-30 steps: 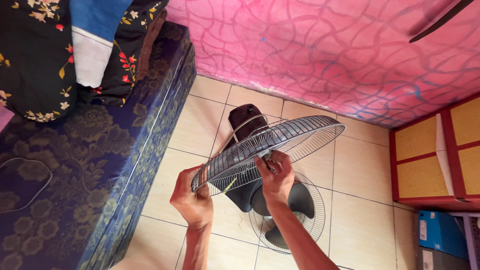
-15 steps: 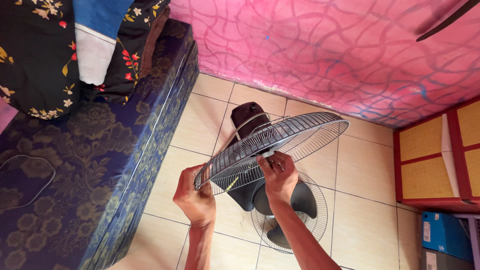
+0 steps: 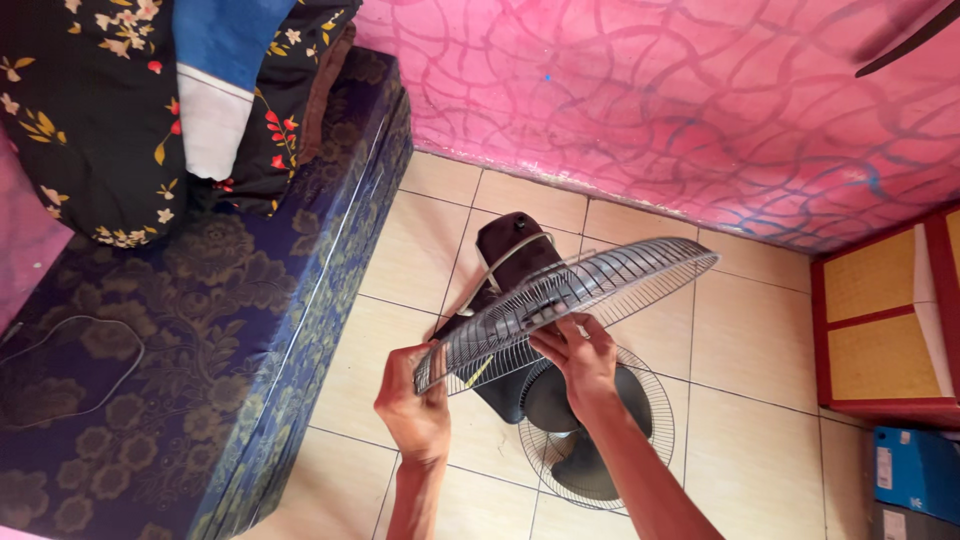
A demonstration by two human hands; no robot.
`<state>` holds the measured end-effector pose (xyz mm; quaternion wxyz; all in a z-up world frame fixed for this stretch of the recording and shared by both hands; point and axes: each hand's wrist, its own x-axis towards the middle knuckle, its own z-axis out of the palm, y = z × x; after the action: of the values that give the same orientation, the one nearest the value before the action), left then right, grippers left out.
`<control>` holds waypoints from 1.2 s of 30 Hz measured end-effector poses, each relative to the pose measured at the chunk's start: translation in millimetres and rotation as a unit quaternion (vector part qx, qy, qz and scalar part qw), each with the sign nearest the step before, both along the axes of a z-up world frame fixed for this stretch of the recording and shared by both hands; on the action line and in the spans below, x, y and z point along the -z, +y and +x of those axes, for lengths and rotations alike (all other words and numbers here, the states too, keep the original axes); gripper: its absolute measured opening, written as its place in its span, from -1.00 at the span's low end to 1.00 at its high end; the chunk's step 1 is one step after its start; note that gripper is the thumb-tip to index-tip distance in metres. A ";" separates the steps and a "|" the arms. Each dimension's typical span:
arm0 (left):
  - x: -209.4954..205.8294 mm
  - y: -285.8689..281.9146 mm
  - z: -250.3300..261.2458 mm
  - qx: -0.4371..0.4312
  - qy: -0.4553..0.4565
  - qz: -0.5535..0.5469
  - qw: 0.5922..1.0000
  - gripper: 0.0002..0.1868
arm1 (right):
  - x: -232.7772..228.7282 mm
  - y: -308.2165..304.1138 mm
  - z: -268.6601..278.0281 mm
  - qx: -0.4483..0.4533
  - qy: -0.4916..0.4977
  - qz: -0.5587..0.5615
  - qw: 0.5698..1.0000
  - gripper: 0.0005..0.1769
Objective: The person assembles a standing electric fan by hand. They attach the front wire cage to the motor housing, secure it with a central nut, and then install the fan blades onto the motor shaft.
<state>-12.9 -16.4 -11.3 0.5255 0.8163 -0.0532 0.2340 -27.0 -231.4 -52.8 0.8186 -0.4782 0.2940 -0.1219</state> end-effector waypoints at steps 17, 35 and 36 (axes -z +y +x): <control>-0.2 13.1 -13.0 0.039 0.035 0.001 0.999 -0.77 | 20.1 -4.5 -16.8 -0.107 0.084 0.127 0.983 -0.28; -19.8 13.6 -23.7 0.070 0.042 0.030 0.996 -0.68 | 16.0 3.6 -30.8 -0.020 0.074 0.049 0.996 -0.54; -24.7 14.4 -24.5 0.075 0.037 0.027 0.996 -0.65 | 17.3 0.9 -31.6 -0.051 0.046 0.104 0.992 -0.49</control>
<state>-37.4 -2.0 13.4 0.5208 0.8321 -0.1010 0.1616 -58.6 -230.6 -70.1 0.8545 -0.4100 0.3177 -0.0264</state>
